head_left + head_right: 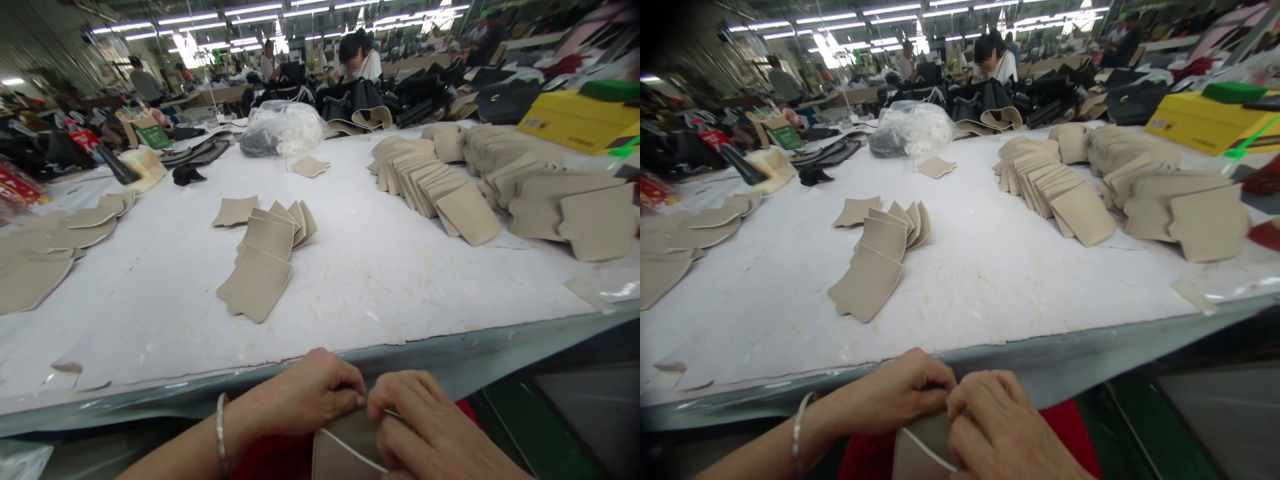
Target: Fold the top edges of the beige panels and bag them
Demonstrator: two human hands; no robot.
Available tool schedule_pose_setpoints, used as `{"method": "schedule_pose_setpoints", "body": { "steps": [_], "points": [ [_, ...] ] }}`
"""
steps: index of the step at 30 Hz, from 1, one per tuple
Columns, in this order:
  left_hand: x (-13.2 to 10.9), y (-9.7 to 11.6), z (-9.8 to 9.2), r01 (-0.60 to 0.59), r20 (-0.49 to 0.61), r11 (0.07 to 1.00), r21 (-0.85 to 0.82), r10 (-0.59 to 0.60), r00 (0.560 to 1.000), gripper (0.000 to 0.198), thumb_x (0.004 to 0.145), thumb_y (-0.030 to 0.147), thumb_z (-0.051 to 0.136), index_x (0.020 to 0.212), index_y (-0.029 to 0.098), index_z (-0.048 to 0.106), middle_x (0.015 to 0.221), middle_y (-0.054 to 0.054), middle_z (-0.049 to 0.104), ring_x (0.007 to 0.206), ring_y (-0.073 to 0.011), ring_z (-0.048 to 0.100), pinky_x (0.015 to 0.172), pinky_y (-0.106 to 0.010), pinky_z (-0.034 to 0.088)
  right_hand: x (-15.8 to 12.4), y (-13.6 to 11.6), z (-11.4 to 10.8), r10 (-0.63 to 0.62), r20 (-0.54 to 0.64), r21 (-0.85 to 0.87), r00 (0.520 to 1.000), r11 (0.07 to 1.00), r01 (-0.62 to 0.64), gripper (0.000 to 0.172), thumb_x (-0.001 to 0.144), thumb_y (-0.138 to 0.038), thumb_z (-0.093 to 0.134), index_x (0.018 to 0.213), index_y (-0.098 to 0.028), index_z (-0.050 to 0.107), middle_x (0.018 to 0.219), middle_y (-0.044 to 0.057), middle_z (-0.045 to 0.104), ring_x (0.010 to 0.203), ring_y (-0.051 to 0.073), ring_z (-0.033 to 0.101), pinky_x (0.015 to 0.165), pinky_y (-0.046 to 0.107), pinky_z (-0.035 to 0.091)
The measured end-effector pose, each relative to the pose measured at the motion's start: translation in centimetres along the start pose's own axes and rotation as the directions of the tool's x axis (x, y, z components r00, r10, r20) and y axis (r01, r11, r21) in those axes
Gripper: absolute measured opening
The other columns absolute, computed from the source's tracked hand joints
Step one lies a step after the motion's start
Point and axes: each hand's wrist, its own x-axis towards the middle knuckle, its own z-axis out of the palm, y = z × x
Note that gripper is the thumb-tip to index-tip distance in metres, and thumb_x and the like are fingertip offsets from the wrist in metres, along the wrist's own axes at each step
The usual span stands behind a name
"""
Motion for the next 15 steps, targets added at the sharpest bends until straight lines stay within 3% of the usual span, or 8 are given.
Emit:
{"method": "schedule_pose_setpoints", "body": {
  "steps": [4, 6, 8, 9, 12, 15],
  "points": [
    [-1.9, -1.2, 0.9, 0.017, -0.033, 0.960, -0.281, -0.027, 0.999, 0.033, 0.095, 0.037, 0.047, 0.093, 0.015, 0.070, 0.081, -0.001, 0.060, 0.074, -0.0125, 0.050, 0.068, -0.022, 0.039, -0.2, 0.5, 0.2, 0.151, 0.100, 0.126, 0.983, 0.979, -0.163, 0.022, 0.084, -0.001, 0.057, 0.084, -0.022, 0.052, 0.096, -0.002, 0.065, 0.092, 0.016, 0.058, 0.085, 0.030, 0.041],
    [-3.2, -2.1, 1.8, 0.049, -0.044, 0.904, -0.425, -0.075, 0.996, 0.036, 0.086, 0.037, 0.063, 0.118, 0.021, 0.063, 0.098, -0.003, 0.062, 0.082, -0.0149, 0.053, 0.073, -0.024, 0.041, -0.3, 0.7, 0.3, 0.210, 0.118, 0.119, 0.971, 0.967, -0.223, 0.022, 0.084, 0.001, 0.055, 0.084, -0.021, 0.051, 0.092, -0.001, 0.064, 0.089, 0.017, 0.058, 0.083, 0.031, 0.041],
    [-4.0, -2.8, 2.9, 0.060, -0.061, 0.830, -0.554, -0.113, 0.992, 0.063, 0.072, 0.032, 0.078, 0.129, 0.025, 0.053, 0.104, -0.003, 0.060, 0.084, -0.0160, 0.054, 0.072, -0.025, 0.040, -0.2, 0.9, 0.5, 0.214, 0.090, 0.103, 0.973, 0.969, -0.223, 0.021, 0.085, 0.000, 0.054, 0.082, -0.020, 0.049, 0.089, 0.000, 0.063, 0.085, 0.017, 0.057, 0.080, 0.032, 0.042],
    [-4.1, -3.1, 3.4, 0.041, -0.080, 0.794, -0.606, -0.112, 0.991, 0.064, 0.069, 0.030, 0.080, 0.127, 0.022, 0.054, 0.101, -0.003, 0.060, 0.083, -0.0156, 0.053, 0.070, -0.024, 0.039, 0.1, 1.0, 0.6, 0.196, 0.064, 0.091, 0.978, 0.975, -0.202, 0.020, 0.085, -0.001, 0.053, 0.082, -0.020, 0.049, 0.088, 0.001, 0.062, 0.083, 0.018, 0.056, 0.078, 0.032, 0.041],
    [-3.8, -3.0, 4.1, -0.043, -0.143, 0.686, -0.726, -0.090, 0.986, 0.039, 0.071, 0.026, 0.077, 0.105, 0.013, 0.061, 0.086, -0.002, 0.057, 0.077, -0.0132, 0.050, 0.069, -0.024, 0.036, 1.1, 1.2, 0.5, 0.120, -0.027, 0.021, 0.992, 0.993, -0.119, 0.018, 0.089, -0.004, 0.048, 0.082, -0.020, 0.047, 0.083, 0.001, 0.060, 0.077, 0.020, 0.054, 0.071, 0.033, 0.039],
    [-3.4, -2.8, 4.2, 0.025, -0.043, 0.500, -0.866, -0.123, 0.992, 0.036, 0.064, 0.018, 0.079, 0.092, 0.014, 0.057, 0.078, 0.000, 0.055, 0.070, -0.0116, 0.049, 0.067, -0.024, 0.035, 1.6, 1.1, 0.6, 0.077, -0.048, -0.081, 0.996, 0.993, -0.080, 0.018, 0.092, -0.007, 0.044, 0.080, -0.021, 0.048, 0.079, 0.001, 0.059, 0.073, 0.022, 0.052, 0.067, 0.034, 0.037]
  ]
}}
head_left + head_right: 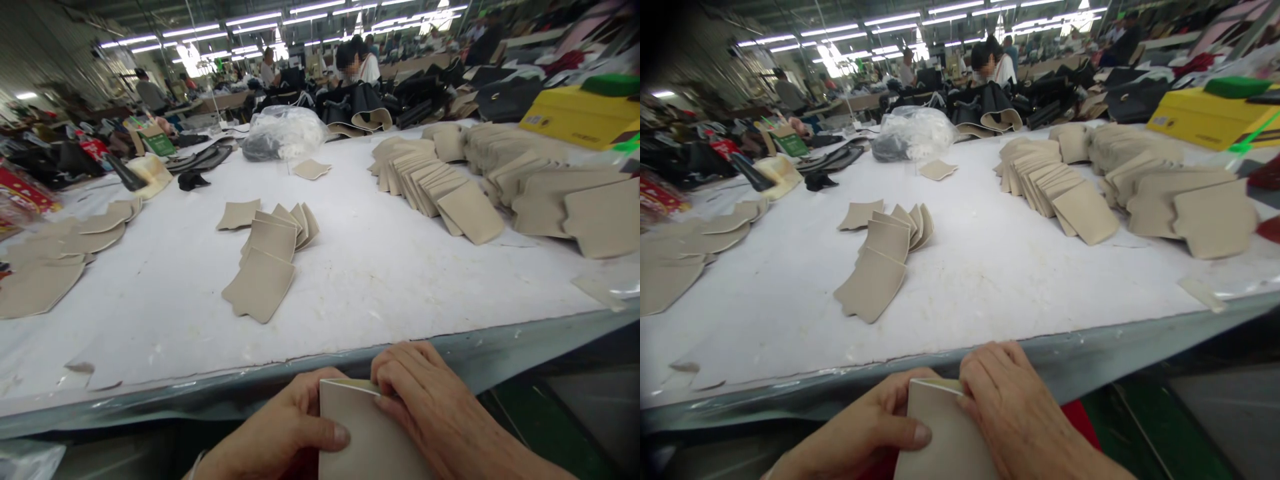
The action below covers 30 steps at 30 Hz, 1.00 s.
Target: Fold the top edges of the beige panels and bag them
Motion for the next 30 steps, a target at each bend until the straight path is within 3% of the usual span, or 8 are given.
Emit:
{"method": "schedule_pose_setpoints", "body": {
  "steps": [3, 6, 8, 11, 13, 16, 24, 30],
  "points": [
    [0.1, -1.0, -0.6, 0.081, -0.020, 0.996, -0.023, -0.082, 0.996, 0.037, 0.059, 0.018, 0.079, 0.086, 0.016, 0.054, 0.076, 0.002, 0.054, 0.068, -0.0110, 0.048, 0.063, -0.022, 0.033, -1.3, -0.3, 1.3, 0.012, 0.098, -0.041, 0.995, 0.999, -0.008, 0.018, 0.091, -0.007, 0.046, 0.081, -0.021, 0.050, 0.081, 0.003, 0.061, 0.075, 0.023, 0.054, 0.067, 0.035, 0.038],
    [-0.1, -2.4, -1.4, 0.055, -0.129, 0.970, 0.236, -0.025, 0.991, 0.037, 0.063, 0.021, 0.075, 0.097, 0.016, 0.059, 0.078, 0.002, 0.055, 0.071, -0.0123, 0.048, 0.063, -0.022, 0.032, -3.4, -0.7, 3.1, 0.083, 0.188, 0.016, 0.979, 0.996, -0.088, 0.018, 0.087, -0.002, 0.051, 0.087, -0.021, 0.053, 0.088, 0.003, 0.063, 0.080, 0.023, 0.056, 0.071, 0.035, 0.041],
    [-0.4, -2.5, -1.5, 0.072, -0.182, 0.893, 0.445, 0.011, 0.983, 0.030, 0.069, 0.020, 0.068, 0.098, 0.014, 0.065, 0.079, 0.001, 0.057, 0.075, -0.0142, 0.049, 0.065, -0.023, 0.033, -4.3, -1.0, 3.9, 0.128, 0.210, 0.087, 0.969, 0.985, -0.149, 0.020, 0.087, -0.001, 0.051, 0.093, -0.020, 0.054, 0.094, 0.004, 0.063, 0.085, 0.022, 0.057, 0.075, 0.034, 0.042],
    [-0.6, -1.3, -1.2, 0.110, -0.194, 0.706, 0.700, 0.040, 0.980, 0.015, 0.076, 0.017, 0.059, 0.085, 0.014, 0.070, 0.074, 0.001, 0.058, 0.074, -0.0142, 0.050, 0.063, -0.023, 0.031, -4.5, -1.0, 4.1, 0.146, 0.221, 0.154, 0.964, 0.971, -0.182, 0.023, 0.089, 0.000, 0.047, 0.098, -0.020, 0.054, 0.102, 0.005, 0.063, 0.090, 0.021, 0.058, 0.079, 0.034, 0.043],
    [-0.6, -0.5, -1.0, 0.081, -0.155, 0.588, 0.805, 0.077, 0.985, 0.013, 0.080, 0.017, 0.056, 0.080, 0.015, 0.069, 0.070, 0.003, 0.055, 0.071, -0.0123, 0.049, 0.061, -0.022, 0.029, -4.2, -0.9, 3.9, 0.132, 0.214, 0.166, 0.968, 0.972, -0.169, 0.024, 0.090, 0.000, 0.045, 0.100, -0.020, 0.054, 0.104, 0.005, 0.063, 0.090, 0.022, 0.058, 0.079, 0.034, 0.043],
    [-0.5, -0.3, -1.0, 0.043, -0.104, 0.503, 0.863, 0.094, 0.990, 0.018, 0.086, 0.020, 0.054, 0.072, 0.016, 0.063, 0.065, 0.005, 0.049, 0.066, -0.0105, 0.046, 0.059, -0.022, 0.027, -4.0, -0.7, 3.8, 0.119, 0.228, 0.164, 0.966, 0.974, -0.159, 0.025, 0.090, 0.000, 0.044, 0.103, -0.019, 0.055, 0.103, 0.006, 0.064, 0.089, 0.022, 0.058, 0.077, 0.035, 0.044],
    [-0.2, -0.6, -1.4, 0.053, -0.089, 0.573, 0.818, 0.035, 0.995, 0.025, 0.088, 0.025, 0.052, 0.065, 0.016, 0.057, 0.063, 0.005, 0.038, 0.064, -0.0103, 0.040, 0.056, -0.021, 0.025, -3.3, -0.7, 3.6, 0.132, 0.314, 0.159, 0.940, 0.969, -0.189, 0.019, 0.095, -0.005, 0.043, 0.094, -0.018, 0.057, 0.095, 0.005, 0.065, 0.084, 0.022, 0.058, 0.073, 0.035, 0.045],
    [0.0, -0.2, -1.3, 0.041, -0.068, 0.569, 0.821, 0.027, 0.997, 0.023, 0.088, 0.023, 0.053, 0.067, 0.016, 0.058, 0.063, 0.005, 0.044, 0.063, -0.0097, 0.042, 0.058, -0.020, 0.026, -3.5, -0.3, 3.8, 0.125, 0.368, 0.154, 0.922, 0.969, -0.193, 0.021, 0.093, -0.005, 0.041, 0.083, -0.018, 0.054, 0.085, 0.007, 0.062, 0.079, 0.024, 0.056, 0.069, 0.035, 0.045]
  ]
}}
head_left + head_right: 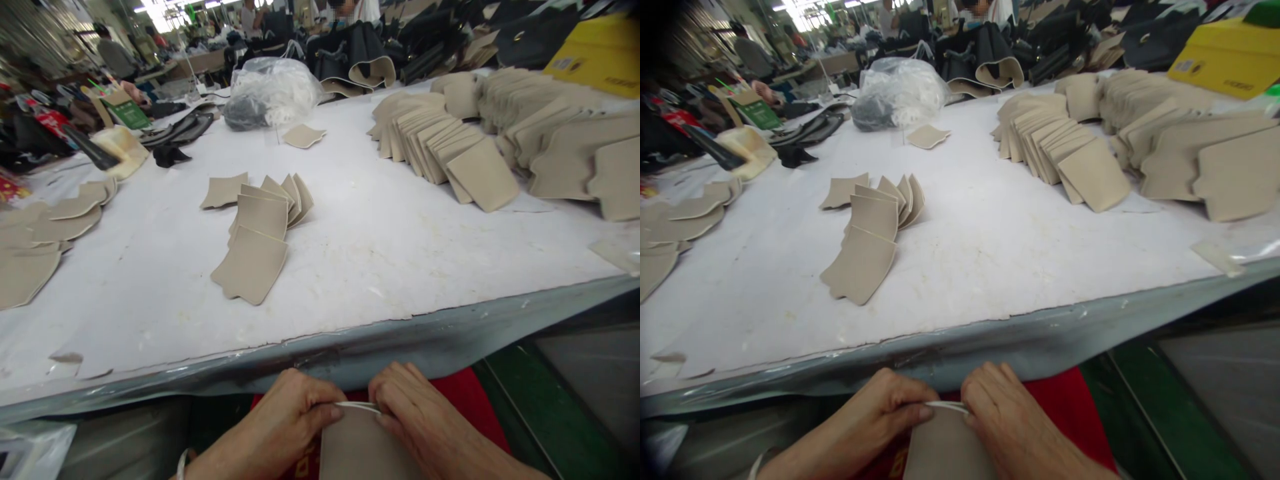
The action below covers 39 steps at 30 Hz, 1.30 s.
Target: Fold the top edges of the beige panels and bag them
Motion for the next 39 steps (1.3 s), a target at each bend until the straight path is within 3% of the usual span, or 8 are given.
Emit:
{"method": "schedule_pose_setpoints", "body": {
  "steps": [6, 13, 16, 20, 28, 35, 39],
  "points": [
    [0.1, -0.1, 0.1, 0.010, -0.003, 0.999, 0.051, -0.010, 1.000, 0.034, 0.092, 0.031, 0.052, 0.063, 0.015, 0.059, 0.061, 0.004, 0.042, 0.061, -0.0108, 0.042, 0.056, -0.022, 0.027, 0.2, -0.2, -0.1, 0.048, -0.021, 0.069, 0.999, 0.997, -0.047, 0.023, 0.093, -0.003, 0.038, 0.085, -0.019, 0.053, 0.088, 0.006, 0.061, 0.080, 0.022, 0.056, 0.070, 0.033, 0.047],
    [0.1, 0.2, 0.2, -0.065, -0.016, 0.957, 0.282, 0.073, 0.997, 0.033, 0.096, 0.026, 0.050, 0.066, 0.016, 0.060, 0.068, 0.001, 0.057, 0.069, -0.0134, 0.053, 0.064, -0.023, 0.032, 0.0, -0.2, 0.0, 0.049, 0.020, 0.106, 0.999, 0.993, -0.050, 0.023, 0.094, -0.003, 0.037, 0.087, -0.019, 0.051, 0.090, 0.007, 0.059, 0.081, 0.022, 0.054, 0.074, 0.034, 0.048],
    [0.2, 0.4, 0.3, -0.076, -0.020, 0.933, 0.352, 0.089, 0.996, 0.023, 0.095, 0.023, 0.052, 0.078, 0.017, 0.068, 0.077, -0.001, 0.064, 0.075, -0.0156, 0.057, 0.068, -0.023, 0.035, 0.0, -0.2, 0.0, 0.055, 0.045, 0.104, 0.997, 0.993, -0.059, 0.023, 0.093, -0.001, 0.036, 0.087, -0.018, 0.051, 0.090, 0.008, 0.059, 0.082, 0.022, 0.054, 0.074, 0.036, 0.048],
    [0.9, 0.4, 1.1, -0.118, 0.015, 0.949, 0.292, 0.119, 0.993, 0.011, 0.090, 0.021, 0.062, 0.092, 0.020, 0.073, 0.085, -0.002, 0.070, 0.082, -0.0172, 0.062, 0.072, -0.023, 0.038, 0.3, -0.1, 0.1, 0.032, 0.029, 0.104, 0.999, 0.994, -0.035, 0.020, 0.092, -0.002, 0.038, 0.089, -0.016, 0.053, 0.091, 0.009, 0.059, 0.082, 0.024, 0.053, 0.074, 0.039, 0.047],
    [1.7, 0.6, 2.1, -0.138, -0.013, 0.967, 0.213, 0.144, 0.990, 0.025, 0.094, 0.021, 0.056, 0.074, 0.015, 0.071, 0.071, -0.002, 0.067, 0.070, -0.0144, 0.062, 0.064, -0.022, 0.036, -0.2, 0.2, 0.3, 0.018, -0.009, 0.137, 1.000, 0.990, -0.016, 0.020, 0.093, -0.005, 0.038, 0.086, -0.018, 0.050, 0.088, 0.007, 0.058, 0.081, 0.022, 0.053, 0.076, 0.037, 0.046],
    [1.9, 1.3, 1.9, -0.108, 0.014, 0.974, 0.200, 0.108, 0.994, 0.023, 0.094, 0.024, 0.055, 0.084, 0.018, 0.074, 0.080, -0.003, 0.072, 0.073, -0.0160, 0.064, 0.066, -0.023, 0.038, -0.4, 0.5, 0.4, -0.026, -0.086, 0.142, 0.996, 0.989, 0.038, 0.020, 0.093, -0.006, 0.034, 0.086, -0.019, 0.048, 0.087, 0.007, 0.058, 0.079, 0.021, 0.051, 0.073, 0.036, 0.045],
    [2.3, 1.4, 2.1, -0.096, 0.014, 0.976, 0.197, 0.095, 0.995, 0.025, 0.093, 0.023, 0.056, 0.076, 0.016, 0.073, 0.071, -0.001, 0.068, 0.068, -0.0146, 0.062, 0.063, -0.022, 0.037, -0.4, 0.7, 0.2, 0.008, -0.083, 0.166, 0.997, 0.986, 0.006, 0.018, 0.093, -0.006, 0.039, 0.083, -0.020, 0.046, 0.086, 0.004, 0.056, 0.079, 0.020, 0.050, 0.075, 0.036, 0.043]
  ]
}}
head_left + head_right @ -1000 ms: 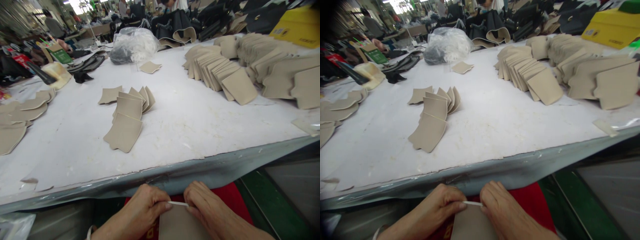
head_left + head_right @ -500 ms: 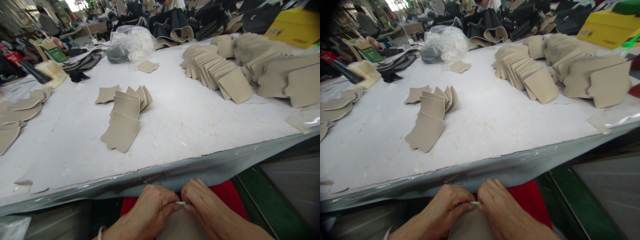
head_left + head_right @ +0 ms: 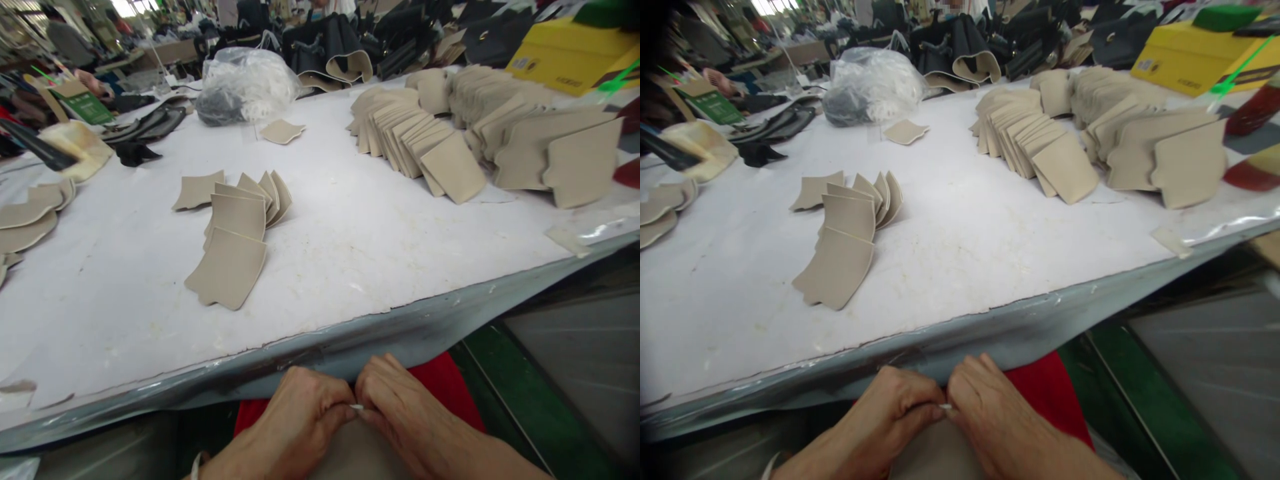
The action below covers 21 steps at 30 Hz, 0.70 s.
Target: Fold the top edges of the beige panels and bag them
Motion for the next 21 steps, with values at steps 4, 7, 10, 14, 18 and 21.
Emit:
{"method": "schedule_pose_setpoints", "body": {
  "steps": [4, 7, 10, 14, 18, 21],
  "points": [
    [0.2, 0.1, -0.1, 0.001, -0.002, 0.999, -0.032, -0.001, 1.000, 0.023, 0.092, 0.020, 0.055, 0.077, 0.016, 0.072, 0.071, -0.001, 0.067, 0.069, -0.0139, 0.062, 0.062, -0.021, 0.037, -0.5, 0.2, -0.5, 0.085, 0.024, 0.150, 0.996, 0.985, -0.088, 0.014, 0.095, -0.012, 0.048, 0.084, -0.020, 0.046, 0.088, 0.002, 0.055, 0.084, 0.019, 0.050, 0.077, 0.034, 0.043],
    [0.2, 0.3, -0.3, -0.043, 0.017, 0.999, -0.014, 0.044, 0.999, 0.023, 0.092, 0.018, 0.053, 0.081, 0.015, 0.073, 0.075, -0.002, 0.069, 0.073, -0.0150, 0.064, 0.066, -0.021, 0.038, -0.9, 0.3, -1.1, 0.174, 0.059, 0.250, 0.983, 0.951, -0.183, 0.012, 0.092, -0.012, 0.055, 0.089, -0.021, 0.048, 0.092, 0.001, 0.054, 0.087, 0.018, 0.050, 0.078, 0.032, 0.043],
    [0.3, 0.3, -0.3, -0.088, 0.029, 0.996, 0.006, 0.088, 0.996, 0.026, 0.094, 0.022, 0.051, 0.084, 0.015, 0.073, 0.078, -0.004, 0.070, 0.076, -0.0163, 0.065, 0.069, -0.022, 0.039, -1.1, 0.3, -1.7, 0.207, 0.089, 0.280, 0.974, 0.933, -0.224, 0.019, 0.088, -0.011, 0.062, 0.098, -0.023, 0.051, 0.099, -0.001, 0.055, 0.094, 0.017, 0.051, 0.082, 0.031, 0.043],
    [0.4, -0.2, 0.1, -0.137, 0.021, 0.990, 0.044, 0.136, 0.990, 0.031, 0.097, 0.027, 0.047, 0.083, 0.016, 0.072, 0.075, -0.004, 0.069, 0.074, -0.0173, 0.065, 0.067, -0.024, 0.038, -0.9, 0.5, -2.0, 0.134, 0.098, 0.249, 0.986, 0.956, -0.154, 0.011, 0.091, -0.015, 0.062, 0.094, -0.023, 0.056, 0.095, -0.002, 0.059, 0.096, 0.016, 0.053, 0.093, 0.034, 0.038],
    [0.5, -0.8, 0.2, -0.177, -0.002, 0.980, 0.088, 0.178, 0.984, 0.035, 0.098, 0.032, 0.044, 0.081, 0.017, 0.070, 0.070, -0.005, 0.065, 0.069, -0.0172, 0.062, 0.063, -0.026, 0.036, -0.9, 0.9, -1.8, 0.132, 0.070, 0.239, 0.989, 0.960, -0.145, 0.009, 0.091, -0.016, 0.063, 0.088, -0.022, 0.056, 0.089, -0.003, 0.059, 0.091, 0.016, 0.054, 0.091, 0.034, 0.037],
    [0.4, -0.7, -0.1, -0.169, 0.010, 0.979, 0.117, 0.169, 0.986, 0.033, 0.097, 0.030, 0.044, 0.082, 0.017, 0.070, 0.071, -0.005, 0.065, 0.071, -0.0171, 0.062, 0.064, -0.025, 0.036, -1.1, 1.2, -1.8, 0.169, 0.076, 0.263, 0.983, 0.947, -0.184, 0.011, 0.091, -0.019, 0.064, 0.086, -0.022, 0.056, 0.088, -0.004, 0.058, 0.090, 0.016, 0.054, 0.089, 0.033, 0.038]
  ]
}}
